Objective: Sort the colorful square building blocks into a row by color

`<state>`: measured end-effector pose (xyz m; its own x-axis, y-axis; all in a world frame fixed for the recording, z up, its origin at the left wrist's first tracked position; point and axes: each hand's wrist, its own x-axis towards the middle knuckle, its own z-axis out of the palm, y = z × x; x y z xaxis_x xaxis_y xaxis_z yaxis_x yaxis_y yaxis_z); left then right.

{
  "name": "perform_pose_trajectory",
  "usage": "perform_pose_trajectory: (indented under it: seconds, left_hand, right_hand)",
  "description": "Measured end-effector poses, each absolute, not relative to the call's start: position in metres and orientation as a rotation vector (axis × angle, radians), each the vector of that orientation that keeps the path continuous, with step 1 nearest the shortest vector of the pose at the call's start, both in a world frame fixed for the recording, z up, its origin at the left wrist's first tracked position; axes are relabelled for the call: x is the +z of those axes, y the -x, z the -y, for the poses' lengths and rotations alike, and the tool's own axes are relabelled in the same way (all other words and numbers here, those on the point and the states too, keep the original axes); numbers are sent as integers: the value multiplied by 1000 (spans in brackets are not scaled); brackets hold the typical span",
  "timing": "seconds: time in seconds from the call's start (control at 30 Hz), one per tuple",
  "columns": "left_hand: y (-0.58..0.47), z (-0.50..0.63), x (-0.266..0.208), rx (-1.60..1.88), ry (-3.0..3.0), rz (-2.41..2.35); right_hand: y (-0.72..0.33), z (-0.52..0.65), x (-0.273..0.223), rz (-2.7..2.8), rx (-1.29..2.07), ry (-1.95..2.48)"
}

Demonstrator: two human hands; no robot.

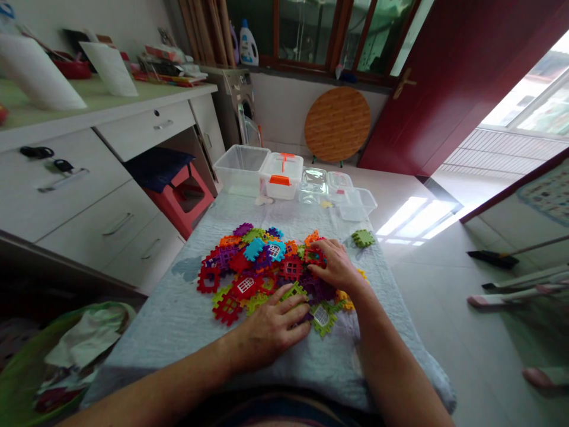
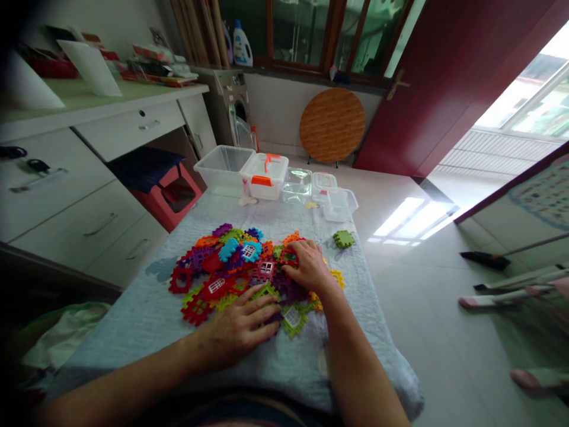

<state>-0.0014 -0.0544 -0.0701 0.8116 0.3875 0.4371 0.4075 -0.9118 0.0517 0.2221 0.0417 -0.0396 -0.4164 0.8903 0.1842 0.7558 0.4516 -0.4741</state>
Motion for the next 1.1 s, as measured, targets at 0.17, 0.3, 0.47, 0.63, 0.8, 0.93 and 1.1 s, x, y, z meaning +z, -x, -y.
perform_pose_trajectory:
  seconds: [0.17, 0.3, 0.47, 0.63, 0.8, 0.93, 1.1]
  left_hand:
    - [6, 50, -73, -696, 2967, 668]
    - [8, 50, -70, -688, 3005, 667]
    - [13, 51, -61, -674, 3069, 653]
    - [20, 47, -48, -748, 2998, 637]
    - [45, 25, -28, -977, 2818, 806]
    - [79, -8, -19, -1173, 2590, 1176]
    - [127, -51, -39, -1400, 2230, 1775]
  right_hand:
    - [-223, -44, -37, 2205, 517, 1348]
    - [-226, -45, -36, 2198, 478, 1422]
    - [-224, -44, -41, 2251, 421, 1474]
    - [-222, -44, -43, 2189, 444, 1402]
    - [-244, -61, -50, 1731, 472, 1399]
    - [-265, -78, -63, 1464, 470, 1575]
    - [-263, -84, -75, 1575, 462, 1732]
